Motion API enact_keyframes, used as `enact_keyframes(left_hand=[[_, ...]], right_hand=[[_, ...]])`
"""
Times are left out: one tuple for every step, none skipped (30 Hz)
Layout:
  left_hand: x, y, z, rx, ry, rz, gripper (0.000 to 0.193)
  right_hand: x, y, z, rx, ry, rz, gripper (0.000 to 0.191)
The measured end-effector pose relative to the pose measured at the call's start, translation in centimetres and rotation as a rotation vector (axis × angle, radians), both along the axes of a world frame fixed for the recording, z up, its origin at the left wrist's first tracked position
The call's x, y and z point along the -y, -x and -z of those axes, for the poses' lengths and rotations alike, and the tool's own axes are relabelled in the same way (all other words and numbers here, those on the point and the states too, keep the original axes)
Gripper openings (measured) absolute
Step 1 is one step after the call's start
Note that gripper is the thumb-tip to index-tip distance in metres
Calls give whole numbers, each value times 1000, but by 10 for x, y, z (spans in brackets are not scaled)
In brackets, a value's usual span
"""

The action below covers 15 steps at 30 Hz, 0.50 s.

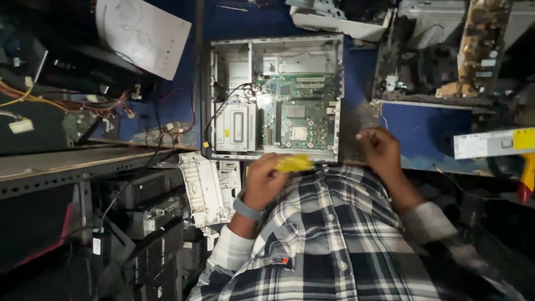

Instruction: The person uses a screwdriver to remove screws from a computer case, then installs a power supply unit into the case and secures it with screws. The person handles the motherboard and power supply unit throughout the process.

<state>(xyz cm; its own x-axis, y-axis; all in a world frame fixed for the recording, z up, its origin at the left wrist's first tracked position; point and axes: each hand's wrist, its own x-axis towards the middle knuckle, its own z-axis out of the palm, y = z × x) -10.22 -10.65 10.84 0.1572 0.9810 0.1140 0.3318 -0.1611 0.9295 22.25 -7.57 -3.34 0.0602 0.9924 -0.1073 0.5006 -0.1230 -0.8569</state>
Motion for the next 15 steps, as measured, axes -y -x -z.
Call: enact_keyframes(left_hand=[[-1,-4,-7,-41,-10,34,28],[-1,-11,-13,-81,-17,68,29],[-2,-19,-18,-120,-22,104,31],[-4,-26,-22,-139,-72,117,30],[-6,-34,-24,-159,-122,130,29],[-7,-41,-26,-180,-170,142,27],[-10,-46,-26,-184,-178,159,27],[-13,-49,-25,-188,-188,176,27],[-15,-52,-24,-191,-200,190,27],[-16,-53,-23,-187,-211,178,24],[-17,-53,-22,-183,-225,166,21],[-18,-53,-21,-180,-236,156,19],[-18,-53,-19,-155,-221,153,19],[-18,-54,-16,-130,-202,150,18],[-17,-54,-14,-104,-182,149,18]], right_hand=[[-1,3,-8,-194,54,27,14],[0,5,-17,-311,138,-18,14],[2,5,-26,-426,224,-62,14],[3,6,-34,-540,310,-106,15],[3,9,-40,-591,358,-163,17],[4,11,-45,-642,408,-220,18],[6,13,-49,-692,459,-275,19],[7,15,-50,-685,509,-254,19],[8,14,-51,-675,558,-235,20],[9,14,-50,-663,604,-219,20],[9,14,-48,-716,622,-236,20],[9,14,-45,-769,641,-252,21],[9,13,-41,-822,665,-265,22],[11,13,-38,-831,633,-272,21],[12,13,-35,-840,600,-277,20]])
